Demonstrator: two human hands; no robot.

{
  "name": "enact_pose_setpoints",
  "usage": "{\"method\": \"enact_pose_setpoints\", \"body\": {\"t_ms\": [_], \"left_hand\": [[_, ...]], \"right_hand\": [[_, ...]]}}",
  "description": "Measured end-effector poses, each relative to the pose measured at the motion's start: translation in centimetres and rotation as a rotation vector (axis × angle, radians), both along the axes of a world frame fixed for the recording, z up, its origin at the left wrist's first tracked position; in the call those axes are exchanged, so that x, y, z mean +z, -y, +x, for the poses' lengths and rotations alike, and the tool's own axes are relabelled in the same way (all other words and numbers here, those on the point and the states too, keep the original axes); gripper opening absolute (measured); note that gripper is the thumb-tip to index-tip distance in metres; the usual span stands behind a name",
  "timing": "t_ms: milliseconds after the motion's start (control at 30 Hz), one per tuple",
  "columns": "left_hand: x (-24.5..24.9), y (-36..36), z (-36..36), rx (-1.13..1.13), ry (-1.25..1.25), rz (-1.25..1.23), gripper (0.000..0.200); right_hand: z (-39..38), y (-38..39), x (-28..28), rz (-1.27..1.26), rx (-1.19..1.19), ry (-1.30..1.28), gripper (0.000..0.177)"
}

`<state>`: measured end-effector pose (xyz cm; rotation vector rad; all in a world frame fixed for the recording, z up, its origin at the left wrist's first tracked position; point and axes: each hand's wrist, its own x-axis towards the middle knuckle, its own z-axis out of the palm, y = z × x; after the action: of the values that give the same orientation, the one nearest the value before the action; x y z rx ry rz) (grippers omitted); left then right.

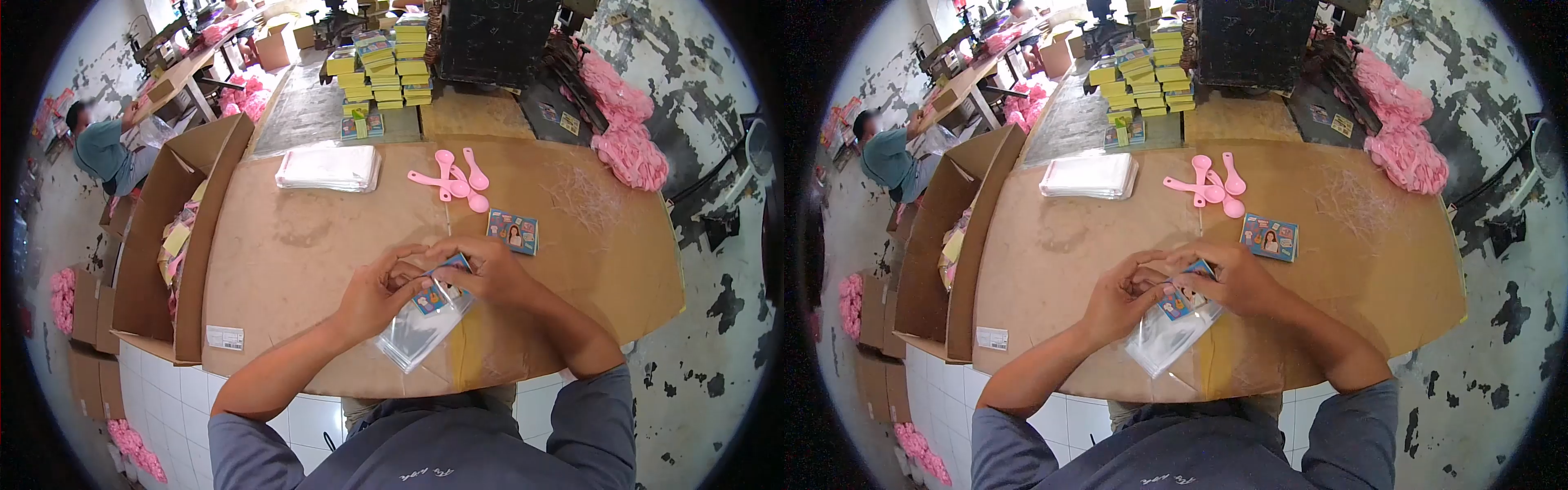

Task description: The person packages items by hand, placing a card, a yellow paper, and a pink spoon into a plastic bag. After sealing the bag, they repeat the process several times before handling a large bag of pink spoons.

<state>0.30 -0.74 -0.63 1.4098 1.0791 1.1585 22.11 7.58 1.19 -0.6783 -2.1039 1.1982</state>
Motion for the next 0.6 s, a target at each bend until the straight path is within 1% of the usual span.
{"method": "enact_pose_setpoints", "body": {"t_ms": [33,133,167,233,333,433,533,600], "left_hand": [[-0.1,-0.1,0.2,0.045,0.028,0.018,0.043],[0.0,-0.3,-0.2,0.145,0.121,0.038,0.042],[0.1,-0.5,-0.4,0.171,0.155,0.041,0.041],[0.3,-0.4,-0.4,0.164,0.145,0.023,0.042],[0.4,-0.2,-0.4,0.132,0.107,-0.023,0.043],[0.6,-0.2,-0.4,0.066,0.068,-0.025,0.044],[0.5,-0.2,-0.3,0.013,0.065,-0.042,0.045],[0.6,0.0,-0.4,-0.010,0.031,-0.064,0.045]], "right_hand": [[-0.1,0.2,-0.2,-0.121,-0.044,-0.039,0.026],[0.0,-0.5,0.4,-0.162,-0.176,-0.124,0.028],[0.1,-0.2,0.6,-0.138,-0.159,-0.080,0.029],[-0.1,0.7,0.9,-0.087,-0.124,0.007,0.029],[-0.4,0.9,-0.4,-0.054,-0.018,0.053,0.031],[-0.3,0.1,-2.1,-0.044,-0.079,-0.014,0.030],[-0.5,0.3,-1.3,-0.165,-0.165,-0.083,0.026],[-0.2,0.4,0.6,0.040,-0.055,0.094,0.023]]}}
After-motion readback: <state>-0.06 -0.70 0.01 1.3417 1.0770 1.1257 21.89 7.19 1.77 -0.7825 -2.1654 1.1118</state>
